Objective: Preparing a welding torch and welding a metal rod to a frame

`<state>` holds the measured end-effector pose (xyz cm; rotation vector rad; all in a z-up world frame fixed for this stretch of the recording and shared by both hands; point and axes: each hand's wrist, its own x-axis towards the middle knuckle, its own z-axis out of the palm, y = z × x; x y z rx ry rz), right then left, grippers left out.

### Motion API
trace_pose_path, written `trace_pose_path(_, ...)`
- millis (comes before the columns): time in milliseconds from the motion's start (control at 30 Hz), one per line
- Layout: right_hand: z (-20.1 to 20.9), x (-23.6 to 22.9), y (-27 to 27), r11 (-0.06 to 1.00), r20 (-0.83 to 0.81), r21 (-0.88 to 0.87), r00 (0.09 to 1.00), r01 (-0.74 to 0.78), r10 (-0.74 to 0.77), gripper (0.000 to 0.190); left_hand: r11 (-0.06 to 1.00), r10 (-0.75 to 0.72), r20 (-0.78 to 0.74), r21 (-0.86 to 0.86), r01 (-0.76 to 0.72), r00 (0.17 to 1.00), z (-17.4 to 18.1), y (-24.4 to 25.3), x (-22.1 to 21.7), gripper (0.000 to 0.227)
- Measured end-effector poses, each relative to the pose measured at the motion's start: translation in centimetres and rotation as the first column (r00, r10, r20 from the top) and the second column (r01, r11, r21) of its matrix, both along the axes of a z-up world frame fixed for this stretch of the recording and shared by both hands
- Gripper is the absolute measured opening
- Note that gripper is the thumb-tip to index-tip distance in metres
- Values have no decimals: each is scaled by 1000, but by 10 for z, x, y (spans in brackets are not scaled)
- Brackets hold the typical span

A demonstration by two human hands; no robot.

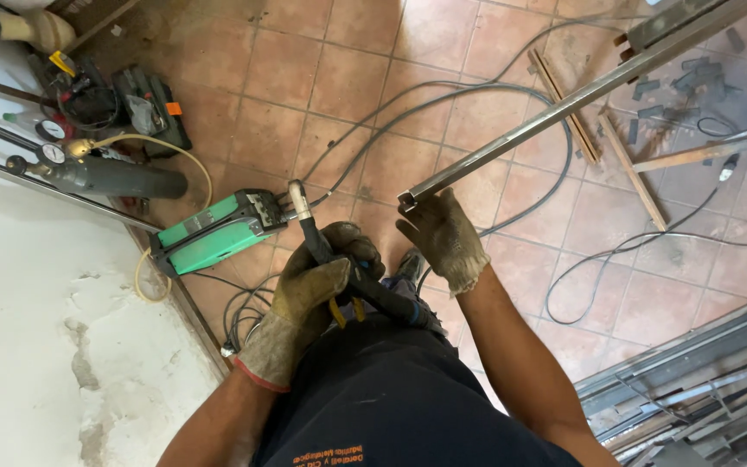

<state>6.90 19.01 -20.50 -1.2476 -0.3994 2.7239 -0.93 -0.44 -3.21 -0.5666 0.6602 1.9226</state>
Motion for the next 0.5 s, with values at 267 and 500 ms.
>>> trace_pose_path(267,-16,-16,5,997,-45,64,998,-32,35,45,999,-19,-63,49,22,998,-8,-16,8,40)
trace_pose_path(500,-25,-26,2,995,-43,16,995,95,-94,40,996,-28,-99,82,36,995,-17,-21,6,45)
